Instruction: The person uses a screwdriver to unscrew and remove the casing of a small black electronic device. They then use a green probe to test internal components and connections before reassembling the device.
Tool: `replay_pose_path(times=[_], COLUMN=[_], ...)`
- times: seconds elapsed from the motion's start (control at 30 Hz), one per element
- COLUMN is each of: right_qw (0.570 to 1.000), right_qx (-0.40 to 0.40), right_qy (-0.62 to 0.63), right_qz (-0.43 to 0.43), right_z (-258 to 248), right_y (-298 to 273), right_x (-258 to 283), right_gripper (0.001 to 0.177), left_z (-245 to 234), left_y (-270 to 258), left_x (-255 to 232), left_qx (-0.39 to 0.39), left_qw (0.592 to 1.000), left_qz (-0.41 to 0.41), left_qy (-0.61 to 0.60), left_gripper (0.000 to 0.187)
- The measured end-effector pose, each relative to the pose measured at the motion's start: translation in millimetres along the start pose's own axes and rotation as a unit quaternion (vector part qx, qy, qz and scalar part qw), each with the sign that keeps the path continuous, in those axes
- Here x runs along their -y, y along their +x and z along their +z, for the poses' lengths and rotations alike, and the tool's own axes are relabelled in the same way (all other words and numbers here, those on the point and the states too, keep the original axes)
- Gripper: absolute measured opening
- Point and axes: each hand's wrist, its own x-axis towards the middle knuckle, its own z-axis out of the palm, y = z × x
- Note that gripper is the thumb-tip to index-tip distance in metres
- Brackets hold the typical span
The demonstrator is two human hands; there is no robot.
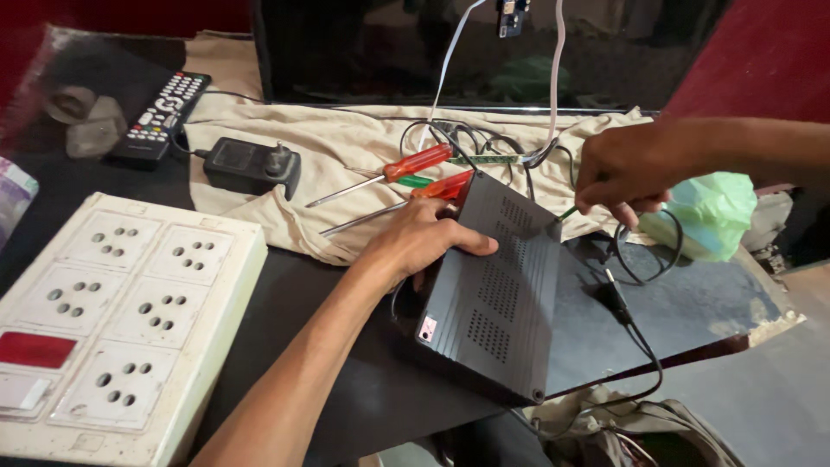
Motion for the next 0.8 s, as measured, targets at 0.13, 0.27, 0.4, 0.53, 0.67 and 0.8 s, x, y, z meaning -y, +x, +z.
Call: replay_pose_path(times=[0.13, 0.27, 0.4, 0.53, 0.67, 0.8], right_qw=[0.948, 0.925, 0.865, 0.855, 0.709, 0.585], right_qx=[-0.172, -0.254, -0.418, -0.482, -0.622, -0.737], right_qy=[-0.226, -0.271, -0.096, 0.119, 0.316, 0.324], right_qz=[-0.146, -0.084, -0.261, -0.152, -0.101, -0.102], right_z=[19.1, 40.3, 43.6, 54.3, 91.7, 121.4], right_y=[-2.6, -12.7, -24.9, -31.2, -20.7, -1.5], right_x=[2.1, 6.5, 7.6, 7.8, 20.7, 35.6], right_gripper=[0.018, 0.027, 0.031, 0.025, 0.041, 0.057], left_z=[0.9, 5.5, 3.6, 3.2, 4.2, 4.8], left_y=[2.8, 5.7, 5.4, 4.5, 4.8, 6.4], left_x=[3.3, 4.2, 2.2, -1.6, -2.7, -0.3], left_qx=[0.010, 0.000, -0.003, 0.011, 0.018, 0.016], left_qw=[1.000, 0.998, 1.000, 0.998, 0.997, 1.000], left_qz=[0.011, 0.052, 0.013, 0.041, 0.064, 0.007], left_qy=[0.003, -0.037, -0.015, -0.038, -0.050, -0.013], left_gripper=[0.049, 0.048, 0.048, 0.050, 0.052, 0.054])
